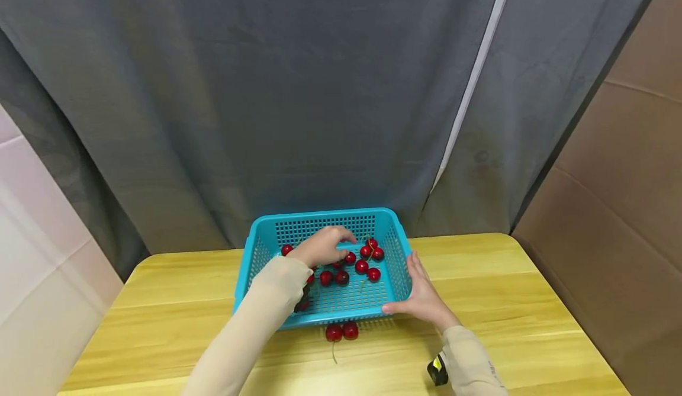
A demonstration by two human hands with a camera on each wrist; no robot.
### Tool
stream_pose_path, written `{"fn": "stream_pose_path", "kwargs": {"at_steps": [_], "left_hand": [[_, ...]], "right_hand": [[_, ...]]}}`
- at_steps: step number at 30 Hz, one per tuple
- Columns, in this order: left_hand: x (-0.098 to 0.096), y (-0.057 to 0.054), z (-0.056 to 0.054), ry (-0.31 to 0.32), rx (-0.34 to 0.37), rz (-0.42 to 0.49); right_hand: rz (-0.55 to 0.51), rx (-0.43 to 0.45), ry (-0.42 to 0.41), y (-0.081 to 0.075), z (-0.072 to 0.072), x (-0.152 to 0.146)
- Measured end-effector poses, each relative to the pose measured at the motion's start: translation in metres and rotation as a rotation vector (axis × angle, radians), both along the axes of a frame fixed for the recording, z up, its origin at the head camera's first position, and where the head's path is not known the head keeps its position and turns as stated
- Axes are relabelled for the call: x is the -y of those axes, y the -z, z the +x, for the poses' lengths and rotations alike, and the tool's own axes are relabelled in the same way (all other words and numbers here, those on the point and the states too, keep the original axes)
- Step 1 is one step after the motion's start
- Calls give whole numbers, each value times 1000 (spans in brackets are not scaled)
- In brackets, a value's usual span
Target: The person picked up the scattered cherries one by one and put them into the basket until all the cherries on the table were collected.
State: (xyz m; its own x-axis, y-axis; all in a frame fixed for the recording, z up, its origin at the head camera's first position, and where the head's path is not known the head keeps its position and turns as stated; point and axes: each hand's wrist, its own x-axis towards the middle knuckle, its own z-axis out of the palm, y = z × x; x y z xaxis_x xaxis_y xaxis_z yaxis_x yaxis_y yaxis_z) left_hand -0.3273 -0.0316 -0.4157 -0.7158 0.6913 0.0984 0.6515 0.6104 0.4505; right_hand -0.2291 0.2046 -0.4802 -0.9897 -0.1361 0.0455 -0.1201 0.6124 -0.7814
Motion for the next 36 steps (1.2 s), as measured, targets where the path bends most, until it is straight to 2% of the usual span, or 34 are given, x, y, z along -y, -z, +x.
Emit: {"fn": "stream_pose_path", "kwargs": {"at_steps": [6,11,13,17,21,23,29,36], "left_hand": [[2,-11,21,108,-162,16],[0,-19,46,123,-310,29],[-1,-21,56,139,-349,41],[-1,-18,75,141,-426,33],[0,-9,94,83,-489,35],[1,-2,103,58,-496,43],[11,23,125,51,-448,17],[21,49,142,20,-417,-19]], "right_hand": [[4,-11,1,-1,-2,-4],[14,-13,3,-1,-5,-8],[16,-14,2,-2,-6,-9],[11,-7,-3,-3,-8,-9],[2,-2,-2,-3,-9,-10],[2,-3,-4,-2,-10,-11],[1,-19,-4,-1,-10,-10],[29,3,-3,-3,-9,-9]]}}
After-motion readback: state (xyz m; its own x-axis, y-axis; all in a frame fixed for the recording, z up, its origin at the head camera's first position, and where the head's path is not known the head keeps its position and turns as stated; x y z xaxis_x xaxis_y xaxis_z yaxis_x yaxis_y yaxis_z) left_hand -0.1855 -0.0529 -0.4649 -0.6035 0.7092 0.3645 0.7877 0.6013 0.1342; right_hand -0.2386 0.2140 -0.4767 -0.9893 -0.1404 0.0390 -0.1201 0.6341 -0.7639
